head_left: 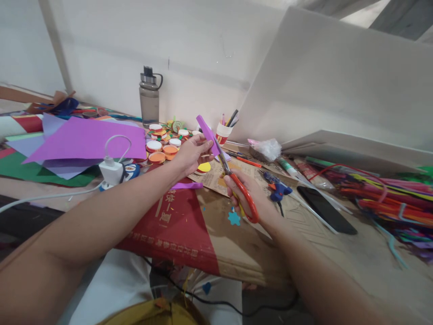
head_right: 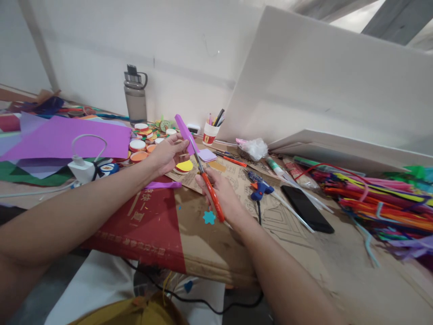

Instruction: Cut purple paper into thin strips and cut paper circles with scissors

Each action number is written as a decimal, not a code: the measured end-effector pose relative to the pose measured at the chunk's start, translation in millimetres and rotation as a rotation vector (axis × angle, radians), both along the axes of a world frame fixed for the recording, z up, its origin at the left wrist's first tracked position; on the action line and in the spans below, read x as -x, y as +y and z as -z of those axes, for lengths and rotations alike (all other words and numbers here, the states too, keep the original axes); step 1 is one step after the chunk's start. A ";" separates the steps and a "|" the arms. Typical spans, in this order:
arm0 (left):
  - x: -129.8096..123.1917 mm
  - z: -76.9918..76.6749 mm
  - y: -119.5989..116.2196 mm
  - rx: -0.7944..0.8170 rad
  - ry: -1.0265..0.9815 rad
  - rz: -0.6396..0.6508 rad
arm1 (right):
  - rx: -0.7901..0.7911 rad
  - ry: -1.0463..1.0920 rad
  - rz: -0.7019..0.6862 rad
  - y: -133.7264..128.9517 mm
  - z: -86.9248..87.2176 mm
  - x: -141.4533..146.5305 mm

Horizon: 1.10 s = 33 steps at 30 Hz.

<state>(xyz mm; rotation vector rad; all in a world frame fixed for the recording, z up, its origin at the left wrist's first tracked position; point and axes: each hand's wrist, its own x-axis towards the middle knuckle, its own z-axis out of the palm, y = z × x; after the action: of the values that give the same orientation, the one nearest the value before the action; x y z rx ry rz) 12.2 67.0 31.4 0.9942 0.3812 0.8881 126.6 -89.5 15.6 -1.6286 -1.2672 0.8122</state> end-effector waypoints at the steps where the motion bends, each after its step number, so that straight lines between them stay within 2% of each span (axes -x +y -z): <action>1: 0.0 -0.4 -0.2 0.001 -0.001 0.001 | -0.005 0.000 0.000 0.0 -0.3 0.3; 16: -0.4 0.9 0.9 -0.001 -0.007 0.003 | 0.016 -0.009 -0.007 -0.3 -1.1 -0.7; 21: -1.4 4.3 9.6 -0.023 -0.090 -0.101 | 0.031 -0.023 -0.023 -1.9 -3.8 2.0; 24: -1.8 6.7 14.3 -0.051 -0.110 -0.115 | 0.051 -0.021 -0.034 -3.2 -5.5 3.2; 33: -4.0 5.9 -1.7 -0.014 -0.103 -0.049 | 0.010 0.008 -0.026 -0.4 2.6 -0.6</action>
<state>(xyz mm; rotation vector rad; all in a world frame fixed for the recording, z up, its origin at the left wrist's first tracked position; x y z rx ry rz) 16.2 65.2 25.4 0.9509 0.3133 0.9829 127.2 -89.9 13.0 -1.6179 -1.2833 0.8419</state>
